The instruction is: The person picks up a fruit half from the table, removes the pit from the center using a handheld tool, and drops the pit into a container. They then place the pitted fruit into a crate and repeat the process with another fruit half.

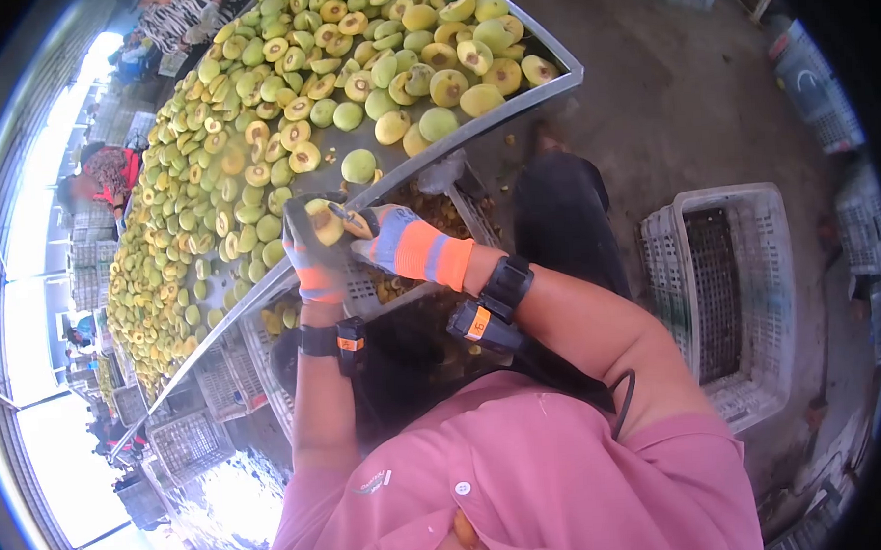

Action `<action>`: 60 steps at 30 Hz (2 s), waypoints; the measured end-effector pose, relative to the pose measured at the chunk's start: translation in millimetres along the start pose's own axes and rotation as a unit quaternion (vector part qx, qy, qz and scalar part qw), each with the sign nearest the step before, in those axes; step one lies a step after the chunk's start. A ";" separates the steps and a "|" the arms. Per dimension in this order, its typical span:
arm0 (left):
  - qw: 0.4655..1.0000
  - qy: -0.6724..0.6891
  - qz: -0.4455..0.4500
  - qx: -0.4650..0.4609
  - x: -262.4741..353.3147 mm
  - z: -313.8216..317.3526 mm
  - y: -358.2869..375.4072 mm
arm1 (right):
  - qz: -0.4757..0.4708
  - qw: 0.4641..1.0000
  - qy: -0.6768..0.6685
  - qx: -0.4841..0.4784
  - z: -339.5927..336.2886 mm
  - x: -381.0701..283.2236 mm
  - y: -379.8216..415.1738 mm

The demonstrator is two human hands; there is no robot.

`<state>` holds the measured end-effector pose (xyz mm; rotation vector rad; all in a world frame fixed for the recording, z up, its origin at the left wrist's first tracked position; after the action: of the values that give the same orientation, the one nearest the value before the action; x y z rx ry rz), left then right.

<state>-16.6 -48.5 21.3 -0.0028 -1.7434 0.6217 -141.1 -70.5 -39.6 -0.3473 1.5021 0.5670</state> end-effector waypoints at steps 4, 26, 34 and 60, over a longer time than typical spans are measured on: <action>0.997 -0.062 0.035 0.010 3.0 2.2 5.7 | 0.072 0.995 0.048 -0.041 2.6 -2.6 5.7; 0.975 -0.190 0.118 -0.011 3.4 20.3 15.7 | -0.012 0.989 0.148 0.000 2.3 -2.1 4.6; 0.970 -0.112 0.065 -0.204 -0.9 8.2 -6.3 | 0.096 0.983 0.073 -0.141 -6.8 -2.0 7.8; 0.821 -0.561 -0.055 -0.092 24.7 -115.2 -4.9 | 0.114 0.964 0.227 -0.084 -5.1 -21.3 19.6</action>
<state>82.5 1.6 60.9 0.4032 -2.9191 0.3529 -155.7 -60.1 -16.2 -0.4620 1.9574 0.8410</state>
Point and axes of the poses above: each hand's wrist, its own y-axis away from the middle knuckle, its own z-axis out of the palm, x = y × z, the point moved 5 cm from there along -y, towards the middle knuckle, and after that the axes turned 7 degrees about z, right-handed, at the moved point
